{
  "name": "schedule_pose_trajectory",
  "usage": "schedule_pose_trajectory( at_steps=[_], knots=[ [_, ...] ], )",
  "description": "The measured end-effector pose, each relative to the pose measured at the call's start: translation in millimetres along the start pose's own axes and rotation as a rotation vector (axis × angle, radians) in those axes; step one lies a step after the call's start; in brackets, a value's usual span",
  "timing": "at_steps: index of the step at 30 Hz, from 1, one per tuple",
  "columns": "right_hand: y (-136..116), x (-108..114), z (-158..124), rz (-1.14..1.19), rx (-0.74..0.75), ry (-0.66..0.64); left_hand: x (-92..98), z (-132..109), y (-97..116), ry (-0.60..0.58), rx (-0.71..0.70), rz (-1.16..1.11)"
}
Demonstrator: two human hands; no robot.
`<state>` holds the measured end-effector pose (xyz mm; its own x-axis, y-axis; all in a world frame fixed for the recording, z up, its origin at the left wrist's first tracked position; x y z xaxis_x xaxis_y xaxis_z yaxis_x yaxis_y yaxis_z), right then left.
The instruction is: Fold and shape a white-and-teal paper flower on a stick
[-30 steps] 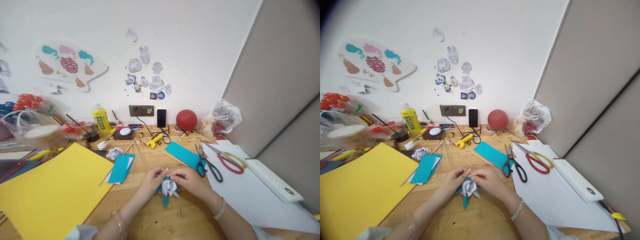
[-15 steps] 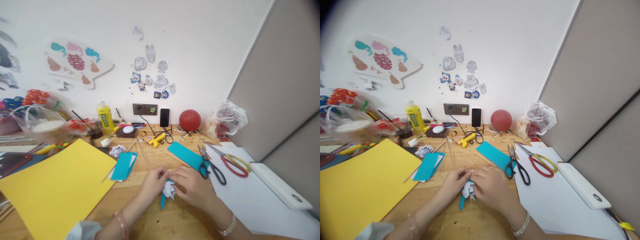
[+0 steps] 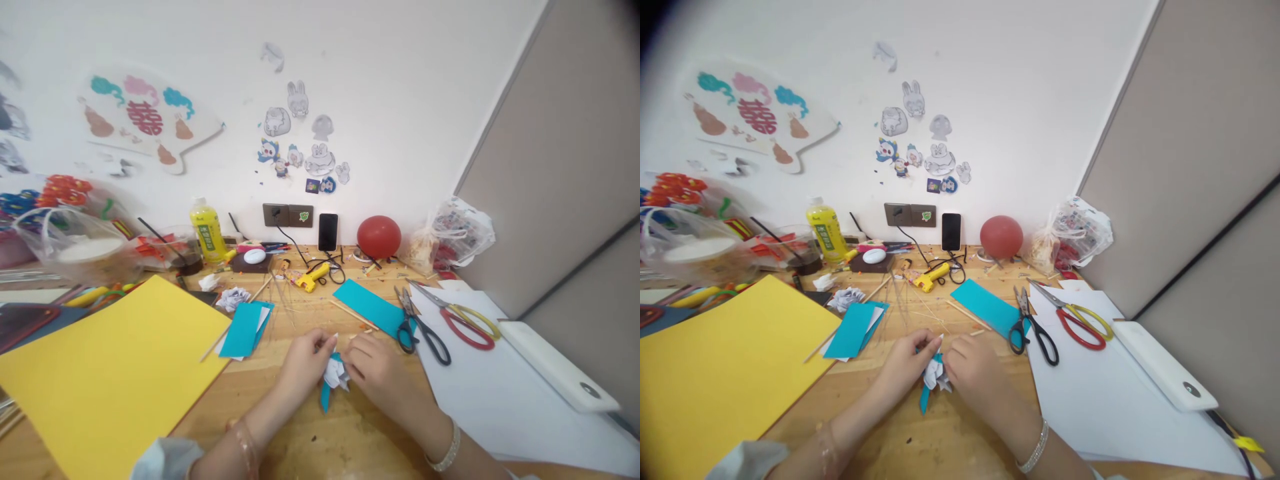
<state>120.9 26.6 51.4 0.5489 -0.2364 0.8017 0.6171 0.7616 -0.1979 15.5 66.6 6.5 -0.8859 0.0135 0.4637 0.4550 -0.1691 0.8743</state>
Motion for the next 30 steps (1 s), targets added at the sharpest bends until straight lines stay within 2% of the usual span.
schedule_pose_trajectory(
  at_steps=[8,11,18,23,30],
  knots=[
    [-3.8,4.7,3.7,0.026,-0.010,0.002,1.2,-2.3,4.5,0.010,-0.037,0.031],
    [-5.4,2.2,2.5,-0.022,0.039,-0.002,1.8,-2.3,5.2,0.019,-0.031,0.030],
    [0.1,-3.4,-2.3,-0.013,0.028,0.029,0.7,0.2,2.0,0.029,-0.013,0.018],
    [-3.8,3.9,1.9,0.022,0.026,0.044,1.5,-0.3,2.7,0.025,-0.013,0.007],
    [-8.9,2.2,-2.6,0.014,0.125,0.042,3.2,-0.9,2.2,0.042,0.007,-0.006]
  ],
)
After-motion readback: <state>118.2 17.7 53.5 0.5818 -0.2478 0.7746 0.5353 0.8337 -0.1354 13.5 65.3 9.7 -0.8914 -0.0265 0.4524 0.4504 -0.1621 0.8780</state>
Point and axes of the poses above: each hand's wrist, its own z-axis towards the middle knuckle, its own x-axis out of the back of the hand, y = z × x, the point moved 7 cm from there along z, towards the middle knuckle, and after that the axes turned 4 degrees about -x, right-handed, at the moved point
